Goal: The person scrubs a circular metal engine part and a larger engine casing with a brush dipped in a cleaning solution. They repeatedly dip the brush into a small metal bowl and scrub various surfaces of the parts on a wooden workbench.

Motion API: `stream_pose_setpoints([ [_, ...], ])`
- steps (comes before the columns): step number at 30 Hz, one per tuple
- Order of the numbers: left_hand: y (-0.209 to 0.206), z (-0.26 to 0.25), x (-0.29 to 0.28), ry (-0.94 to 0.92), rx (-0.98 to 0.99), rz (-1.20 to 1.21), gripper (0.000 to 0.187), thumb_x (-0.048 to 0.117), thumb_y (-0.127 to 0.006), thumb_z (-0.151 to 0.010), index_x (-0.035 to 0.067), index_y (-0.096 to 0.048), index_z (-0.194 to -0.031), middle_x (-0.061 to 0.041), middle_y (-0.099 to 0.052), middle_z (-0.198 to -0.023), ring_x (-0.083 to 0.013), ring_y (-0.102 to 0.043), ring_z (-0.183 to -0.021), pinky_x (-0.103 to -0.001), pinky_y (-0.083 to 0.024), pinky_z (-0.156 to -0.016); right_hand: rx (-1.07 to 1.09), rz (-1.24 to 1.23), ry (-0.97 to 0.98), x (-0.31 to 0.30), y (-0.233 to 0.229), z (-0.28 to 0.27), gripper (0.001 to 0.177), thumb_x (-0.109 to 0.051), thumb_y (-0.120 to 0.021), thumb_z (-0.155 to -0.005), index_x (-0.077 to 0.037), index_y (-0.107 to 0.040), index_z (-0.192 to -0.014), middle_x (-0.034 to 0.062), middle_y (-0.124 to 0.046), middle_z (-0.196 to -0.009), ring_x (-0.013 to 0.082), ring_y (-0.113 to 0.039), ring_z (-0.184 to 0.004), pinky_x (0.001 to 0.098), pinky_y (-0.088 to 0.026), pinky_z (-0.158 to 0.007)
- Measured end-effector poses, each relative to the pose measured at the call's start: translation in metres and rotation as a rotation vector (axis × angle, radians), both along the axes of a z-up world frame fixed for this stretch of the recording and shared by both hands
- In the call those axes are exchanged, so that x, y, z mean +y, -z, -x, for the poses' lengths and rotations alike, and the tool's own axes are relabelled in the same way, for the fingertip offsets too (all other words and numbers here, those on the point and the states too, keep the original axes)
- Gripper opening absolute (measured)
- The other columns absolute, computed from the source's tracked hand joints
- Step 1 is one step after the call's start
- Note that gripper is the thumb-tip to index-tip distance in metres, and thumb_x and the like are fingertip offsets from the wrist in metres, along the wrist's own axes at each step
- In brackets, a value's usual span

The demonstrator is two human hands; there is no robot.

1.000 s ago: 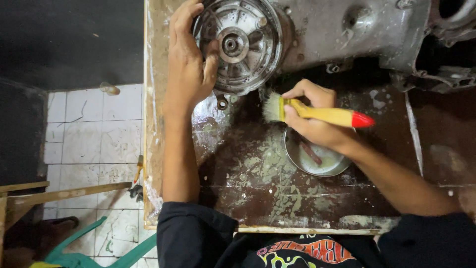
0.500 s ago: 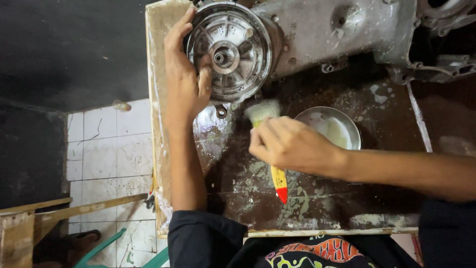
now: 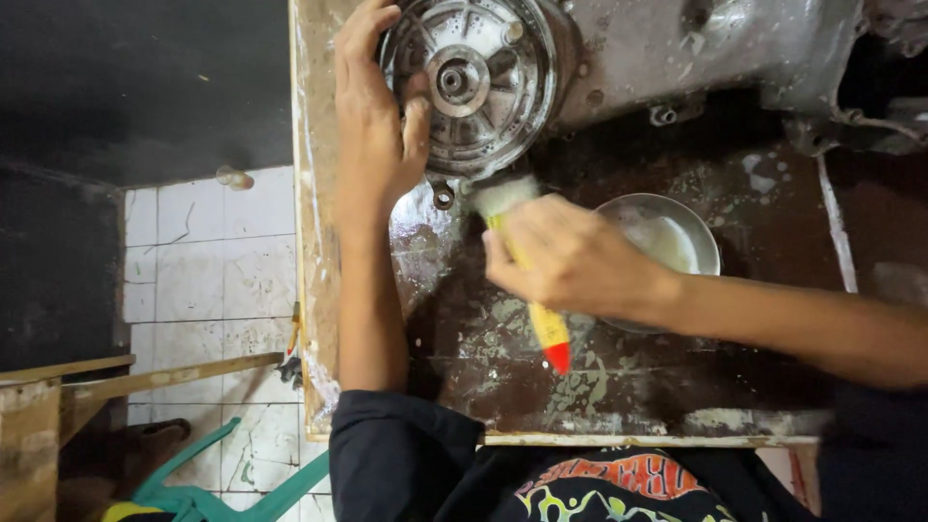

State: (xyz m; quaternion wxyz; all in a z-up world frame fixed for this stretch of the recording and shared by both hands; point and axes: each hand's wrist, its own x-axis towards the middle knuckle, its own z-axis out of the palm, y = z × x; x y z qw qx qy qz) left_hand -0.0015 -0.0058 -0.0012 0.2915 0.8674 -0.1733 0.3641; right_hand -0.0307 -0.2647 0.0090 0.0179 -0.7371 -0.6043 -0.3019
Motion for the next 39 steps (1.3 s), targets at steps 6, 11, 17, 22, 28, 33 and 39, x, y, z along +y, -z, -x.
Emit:
stream_pose_setpoints([
  [6,0.004,-0.002,0.002,-0.001,-0.007,-0.008,0.053,-0.002,-0.055,-0.099,0.005,-0.038,-0.149,-0.018,-0.047,-0.151,-0.0354,-0.048,-0.144,-0.04,-0.038,-0.128,-0.041,-0.153,-0.075,0.022,0.016,-0.007,0.008,-0.009,-0.068,-0.089,-0.003,-0.063,-0.092,0.0087,-0.064,-0.082,0.0212,-0.064,-0.079,0.0308,-0.053,-0.069],
  [11,0.004,0.0,0.001,-0.007,0.026,0.003,0.054,-0.002,-0.057,-0.097,0.004,-0.039,-0.148,-0.02,-0.049,-0.144,-0.0367,-0.049,-0.138,-0.041,-0.038,-0.124,-0.055,0.022,0.067,0.003,0.013,0.011,0.011,-0.009,-0.067,-0.088,-0.001,-0.062,-0.094,0.0092,-0.061,-0.084,0.0206,-0.061,-0.078,0.03,-0.051,-0.067],
  [17,-0.001,0.002,-0.001,0.031,-0.01,0.021,0.055,-0.002,-0.056,-0.096,0.004,-0.039,-0.147,-0.019,-0.049,-0.146,-0.0363,-0.049,-0.141,-0.04,-0.038,-0.125,-0.03,-0.091,-0.085,0.025,0.034,-0.015,0.012,-0.012,-0.066,-0.091,-0.003,-0.063,-0.099,0.0119,-0.064,-0.09,0.0232,-0.063,-0.083,0.0325,-0.053,-0.069],
  [22,0.001,0.002,0.001,0.017,0.011,-0.003,0.05,0.002,-0.056,-0.101,0.003,-0.04,-0.148,-0.018,-0.049,-0.147,-0.0341,-0.049,-0.141,-0.039,-0.037,-0.126,0.018,-0.084,0.007,0.002,0.026,0.001,0.015,-0.011,-0.067,-0.091,-0.004,-0.064,-0.104,0.0138,-0.065,-0.092,0.0234,-0.064,-0.082,0.0316,-0.054,-0.069],
  [28,-0.005,-0.002,-0.002,0.062,0.011,0.018,0.044,0.005,-0.053,-0.106,0.003,-0.038,-0.148,-0.017,-0.047,-0.155,-0.0308,-0.048,-0.146,-0.038,-0.036,-0.126,0.125,-0.271,-0.006,-0.066,0.062,-0.029,0.014,-0.007,-0.073,-0.097,-0.002,-0.061,-0.102,0.0166,-0.066,-0.098,0.0248,-0.067,-0.082,0.0361,-0.06,-0.071],
  [33,-0.001,0.004,-0.003,0.033,0.059,0.031,0.048,0.003,-0.049,-0.105,0.004,-0.036,-0.15,-0.015,-0.044,-0.16,-0.028,-0.046,-0.146,-0.037,-0.036,-0.128,0.254,-0.375,-0.044,-0.117,0.081,-0.079,0.028,-0.004,-0.075,-0.097,-0.008,-0.052,-0.082,0.0112,-0.06,-0.089,0.0258,-0.067,-0.076,0.0379,-0.061,-0.065],
  [39,-0.004,-0.001,-0.005,0.082,0.033,0.031,0.049,0.003,-0.047,-0.105,0.003,-0.033,-0.152,-0.017,-0.041,-0.16,-0.0302,-0.044,-0.149,-0.038,-0.035,-0.129,0.056,-0.411,0.477,-0.144,0.089,-0.085,0.012,0.004,-0.073,-0.098,0.008,-0.064,-0.105,0.0155,-0.062,-0.102,0.0235,-0.067,-0.08,0.033,-0.058,-0.065],
])
